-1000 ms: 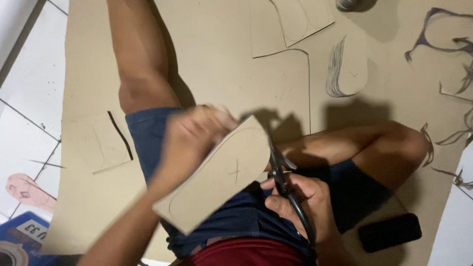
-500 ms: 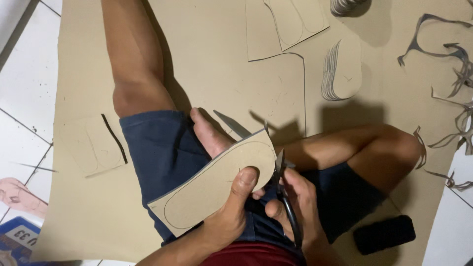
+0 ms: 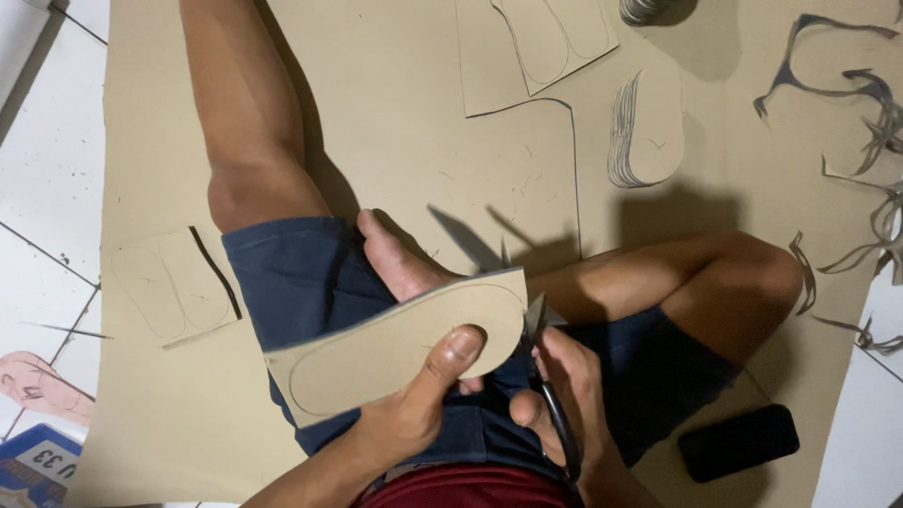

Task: The person sits on the floor and cuts flip-flop sole shapes out of cardboard sheets using scissors, following drawn outlines. They stack finished cut pieces aside, separate paired outlines, and trim around the sole contours one piece at a time, leaving scrap offcuts around the work area.

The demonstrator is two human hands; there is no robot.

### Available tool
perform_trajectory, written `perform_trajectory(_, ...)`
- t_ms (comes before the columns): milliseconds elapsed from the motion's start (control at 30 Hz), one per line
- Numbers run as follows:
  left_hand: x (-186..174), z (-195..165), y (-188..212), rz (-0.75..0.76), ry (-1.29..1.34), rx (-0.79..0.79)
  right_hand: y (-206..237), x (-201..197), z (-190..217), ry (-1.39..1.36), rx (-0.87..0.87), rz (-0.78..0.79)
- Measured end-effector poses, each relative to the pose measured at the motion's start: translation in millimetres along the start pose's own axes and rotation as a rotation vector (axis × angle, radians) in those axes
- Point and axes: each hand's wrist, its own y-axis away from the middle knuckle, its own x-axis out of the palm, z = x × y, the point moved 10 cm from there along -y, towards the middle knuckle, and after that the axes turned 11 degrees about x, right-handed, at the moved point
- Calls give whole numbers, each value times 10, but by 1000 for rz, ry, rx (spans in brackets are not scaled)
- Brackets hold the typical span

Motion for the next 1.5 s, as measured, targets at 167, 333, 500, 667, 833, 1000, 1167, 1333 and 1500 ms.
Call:
perform_trajectory(167,-103,-46,-32,-54,10,5,49,104,-59,-264,64,101)
perform_trajectory(333,-265,-264,-37,-308,-39,332,44,111,-127,-266,116,98)
perform_trajectory(500,-258,-142,2,-237,-47,246,-4,115,-73,-205,175,103)
perform_trajectory(667,-217,-246,17,-149,-46,276,-15,100,74,-97,47,76)
perform_trajectory(833,-333,-310,-100,-142,-87,229,44,176,-128,-267,159,147)
perform_trajectory(1000,-203,-364,-173,37,17,188,23,119,-18,-172,39,173)
perform_trajectory(1167,-238,-525,-278,92,-85,241,21,142,-22,-206,98,187)
perform_trajectory(1333,-238,-674,-325,189,-188,287,48,123,-30,-130,133,191)
perform_trajectory(1500,-301,-445,-339,199,-164,-4,63,98,-13,-25,64,171)
